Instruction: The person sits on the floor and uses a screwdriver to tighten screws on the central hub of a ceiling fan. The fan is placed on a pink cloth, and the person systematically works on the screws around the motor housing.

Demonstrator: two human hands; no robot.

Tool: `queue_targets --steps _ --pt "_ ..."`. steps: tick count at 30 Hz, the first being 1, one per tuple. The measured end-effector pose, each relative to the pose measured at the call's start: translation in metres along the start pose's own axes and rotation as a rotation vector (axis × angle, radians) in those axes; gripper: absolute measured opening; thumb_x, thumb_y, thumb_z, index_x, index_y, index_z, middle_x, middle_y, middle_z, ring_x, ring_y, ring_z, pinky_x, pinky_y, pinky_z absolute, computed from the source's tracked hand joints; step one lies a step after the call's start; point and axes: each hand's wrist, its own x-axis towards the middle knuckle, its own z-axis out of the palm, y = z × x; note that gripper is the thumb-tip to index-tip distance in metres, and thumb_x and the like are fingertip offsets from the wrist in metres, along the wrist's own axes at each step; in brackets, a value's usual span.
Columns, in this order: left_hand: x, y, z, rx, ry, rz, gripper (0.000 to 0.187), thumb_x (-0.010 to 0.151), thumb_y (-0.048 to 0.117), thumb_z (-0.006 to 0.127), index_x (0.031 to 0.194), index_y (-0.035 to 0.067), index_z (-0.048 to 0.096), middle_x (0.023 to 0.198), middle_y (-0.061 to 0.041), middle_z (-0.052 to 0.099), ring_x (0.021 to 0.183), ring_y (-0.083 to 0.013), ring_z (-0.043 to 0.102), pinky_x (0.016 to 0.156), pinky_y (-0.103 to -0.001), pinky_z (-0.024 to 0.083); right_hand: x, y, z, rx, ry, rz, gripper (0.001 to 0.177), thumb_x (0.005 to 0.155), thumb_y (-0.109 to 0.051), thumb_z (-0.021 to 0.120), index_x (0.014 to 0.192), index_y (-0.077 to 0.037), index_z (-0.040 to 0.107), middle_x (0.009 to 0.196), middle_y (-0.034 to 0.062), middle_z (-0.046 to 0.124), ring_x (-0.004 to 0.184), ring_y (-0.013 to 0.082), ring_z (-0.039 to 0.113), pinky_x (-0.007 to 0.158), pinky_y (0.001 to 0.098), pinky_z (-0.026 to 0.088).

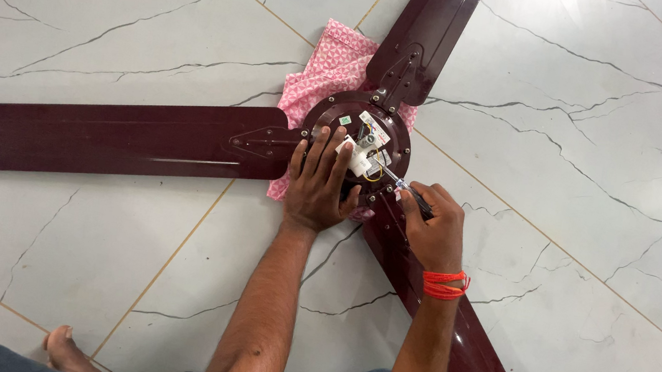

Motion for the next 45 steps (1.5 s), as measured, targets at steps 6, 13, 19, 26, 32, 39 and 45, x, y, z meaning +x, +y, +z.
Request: queue_targets --steps 6,13,19,26,32,39,45 --pt "-0.001 -0.001 -0.002 -0.009 -0.012 0.007 0.065 0.108 0.049 0.042 0.16 0.012 0.029 0.164 -0.012 0.042 0.156 -0.0321 0.034 0.128 -0.054 0.021 0.001 0.0 0.002 -0.025 0.016 -0.02 0.019 0.092 -0.012 0.076 0.103 0.003 0.075 0.075 0.0094 0.064 0.059 0.0154 0.057 0.056 0.0312 0.045" --pt "0.005 0.003 -0.007 0.007 0.0 0.021 0.066 0.107 0.048 0.043 0.159 0.009 0.032 0.163 -0.014 0.042 0.156 -0.0328 0.033 0.127 -0.055 0.022 -0.001 -0.001 0.005 0.059 0.009 -0.005 0.018 0.094 -0.014 0.072 0.104 0.001 0.075 0.079 0.013 0.073 0.06 0.0151 0.063 0.059 0.031 0.05" --pt "0.005 0.003 -0.008 0.016 -0.02 0.013 0.066 0.107 0.047 0.044 0.158 0.009 0.032 0.164 -0.014 0.042 0.157 -0.0329 0.032 0.128 -0.055 0.021 0.001 0.0 0.006 0.016 -0.06 0.134 0.019 0.097 -0.017 0.07 0.105 -0.001 0.076 0.073 0.0144 0.071 0.057 0.0182 0.062 0.058 0.0329 0.05" --pt "0.006 0.004 -0.007 0.019 -0.02 0.017 0.066 0.107 0.048 0.044 0.159 0.009 0.03 0.164 -0.014 0.041 0.157 -0.0332 0.033 0.128 -0.056 0.022 0.002 0.002 0.015 -0.064 0.119 -0.08 0.023 0.084 -0.007 0.079 0.106 0.001 0.076 0.101 0.0138 0.063 0.072 0.0215 0.063 0.056 0.0352 0.051" --pt "0.006 0.003 -0.005 0.026 -0.022 0.026 0.067 0.106 0.047 0.041 0.159 0.008 0.028 0.164 -0.014 0.041 0.156 -0.0332 0.032 0.128 -0.056 0.022 -0.001 0.012 0.017 -0.019 0.142 -0.117 0.02 0.084 -0.003 0.078 0.103 0.002 0.076 0.106 0.0106 0.063 0.074 0.0208 0.064 0.061 0.0333 0.053" --pt "0.004 0.003 -0.004 0.044 -0.032 0.02 0.066 0.106 0.047 0.041 0.157 0.007 0.031 0.163 -0.015 0.042 0.156 -0.0331 0.033 0.127 -0.056 0.023 -0.002 0.012 0.016 0.034 0.116 -0.096 0.02 0.088 -0.003 0.076 0.107 0.003 0.075 0.103 0.0108 0.064 0.075 0.0184 0.067 0.06 0.0309 0.053" --pt "0.004 0.003 -0.004 0.033 -0.025 0.017 0.066 0.106 0.048 0.041 0.157 0.007 0.031 0.163 -0.014 0.042 0.156 -0.0328 0.033 0.127 -0.057 0.024 -0.001 0.011 0.013 0.008 0.098 -0.069 0.02 0.088 -0.004 0.076 0.106 0.003 0.076 0.1 0.0108 0.065 0.077 0.0192 0.069 0.061 0.0303 0.055"
